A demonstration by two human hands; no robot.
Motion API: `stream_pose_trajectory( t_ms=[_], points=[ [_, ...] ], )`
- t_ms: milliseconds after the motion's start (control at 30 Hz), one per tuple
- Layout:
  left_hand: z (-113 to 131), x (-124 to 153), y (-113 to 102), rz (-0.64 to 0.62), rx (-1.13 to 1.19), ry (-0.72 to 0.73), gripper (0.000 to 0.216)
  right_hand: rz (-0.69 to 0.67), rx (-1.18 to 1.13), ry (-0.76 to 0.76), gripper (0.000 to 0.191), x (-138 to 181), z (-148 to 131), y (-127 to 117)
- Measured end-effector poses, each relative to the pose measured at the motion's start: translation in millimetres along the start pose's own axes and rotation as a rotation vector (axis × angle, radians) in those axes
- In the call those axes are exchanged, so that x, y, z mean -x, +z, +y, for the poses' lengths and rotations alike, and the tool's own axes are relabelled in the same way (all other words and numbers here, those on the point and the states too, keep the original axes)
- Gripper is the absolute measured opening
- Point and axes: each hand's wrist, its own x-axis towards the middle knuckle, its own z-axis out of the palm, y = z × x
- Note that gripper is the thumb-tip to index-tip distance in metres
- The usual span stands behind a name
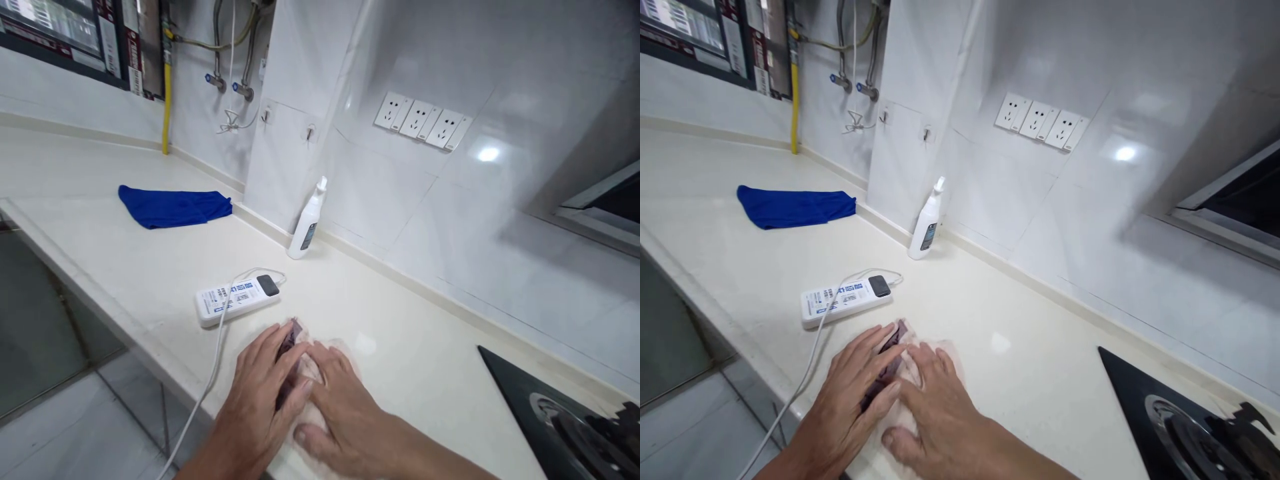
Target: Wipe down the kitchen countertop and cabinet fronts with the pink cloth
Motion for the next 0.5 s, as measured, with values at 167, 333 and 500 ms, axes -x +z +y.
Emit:
stream_pose_trajectory(
  t_ms=[167, 333, 500],
  points=[
    [-8, 7, 8, 0.005, -0.002, 0.057, 0.039, 0.036, 0.075, 0.089, 0.06, -19, 79, -7],
    [-12, 12, 4, -0.086, -0.019, 0.036, 0.039, 0.036, 0.191, 0.594, 0.064, -53, 210, -29],
    [-12, 10, -1, -0.119, -0.025, 0.034, 0.036, 0.046, 0.253, 1.056, 0.067, -1, 298, -54]
  ],
)
